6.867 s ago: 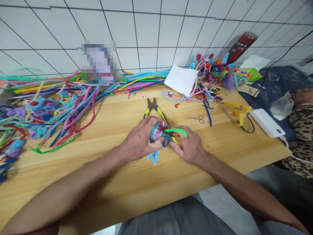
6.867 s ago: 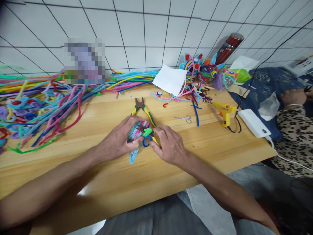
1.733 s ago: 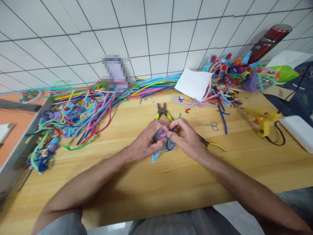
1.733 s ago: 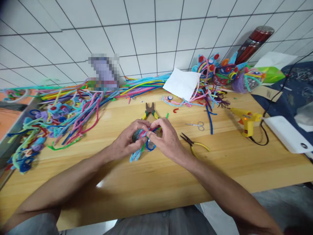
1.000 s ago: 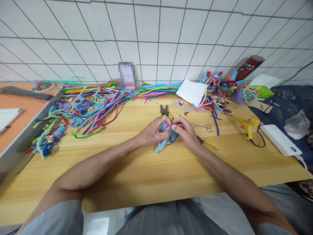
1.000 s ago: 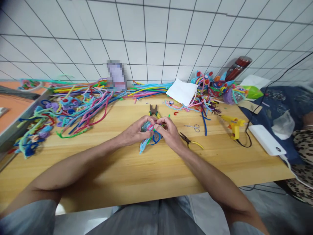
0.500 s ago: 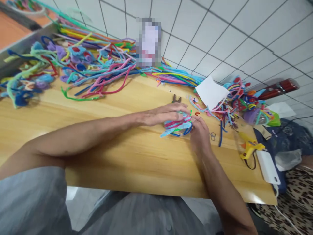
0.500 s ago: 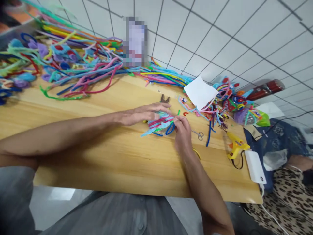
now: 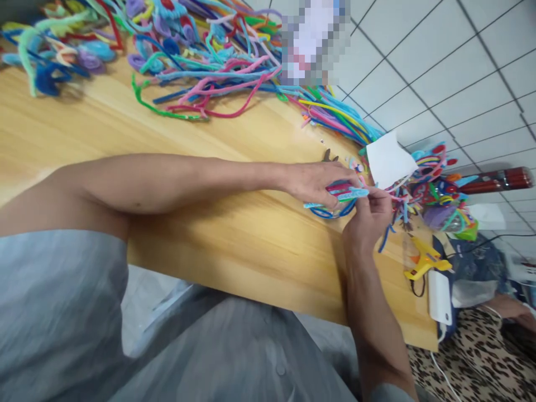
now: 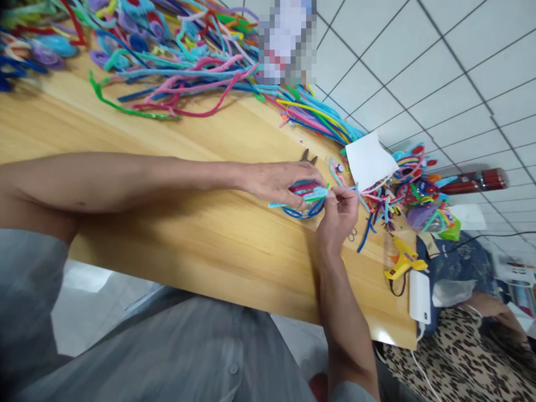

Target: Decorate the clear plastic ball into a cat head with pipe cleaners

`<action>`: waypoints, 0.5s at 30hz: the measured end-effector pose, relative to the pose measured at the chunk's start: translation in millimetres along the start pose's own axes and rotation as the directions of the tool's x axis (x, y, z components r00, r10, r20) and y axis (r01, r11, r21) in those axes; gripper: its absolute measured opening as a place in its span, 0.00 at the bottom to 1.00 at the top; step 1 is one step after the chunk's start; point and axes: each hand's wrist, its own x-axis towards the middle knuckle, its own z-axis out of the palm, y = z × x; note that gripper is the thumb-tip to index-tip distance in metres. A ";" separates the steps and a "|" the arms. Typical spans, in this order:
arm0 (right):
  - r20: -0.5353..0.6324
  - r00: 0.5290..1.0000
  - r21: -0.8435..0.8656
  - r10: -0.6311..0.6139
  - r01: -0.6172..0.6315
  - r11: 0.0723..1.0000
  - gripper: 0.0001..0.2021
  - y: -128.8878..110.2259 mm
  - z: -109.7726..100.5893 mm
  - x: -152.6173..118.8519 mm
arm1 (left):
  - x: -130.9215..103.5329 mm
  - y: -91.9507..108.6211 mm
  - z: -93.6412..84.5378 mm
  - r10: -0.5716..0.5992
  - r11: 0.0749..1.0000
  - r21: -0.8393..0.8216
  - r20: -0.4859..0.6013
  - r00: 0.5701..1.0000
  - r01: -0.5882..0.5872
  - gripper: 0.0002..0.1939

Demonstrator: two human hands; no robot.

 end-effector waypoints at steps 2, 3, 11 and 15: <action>-0.024 0.992 -0.102 -0.123 0.120 0.988 0.12 -2.0 -1.4 0.6 | 0.8 -1.9 -1.1 0.007 1.000 -0.001 -0.007 1.000 -0.007 0.26; -0.021 0.986 -0.151 -0.167 0.162 0.975 0.11 -3.1 -2.7 0.7 | 0.8 -2.1 -1.4 0.007 1.000 -0.002 -0.013 1.000 -0.007 0.26; 0.163 0.887 -0.456 -0.432 0.456 0.765 0.08 -9.0 -16.1 0.4 | -2.5 -1.6 -3.6 0.005 1.000 -0.001 -0.012 1.000 -0.005 0.27; 0.259 0.840 -0.472 -0.476 0.540 0.697 0.10 -7.3 -19.4 -0.5 | -4.5 -0.9 -4.0 -0.007 1.000 -0.004 -0.017 1.000 0.007 0.26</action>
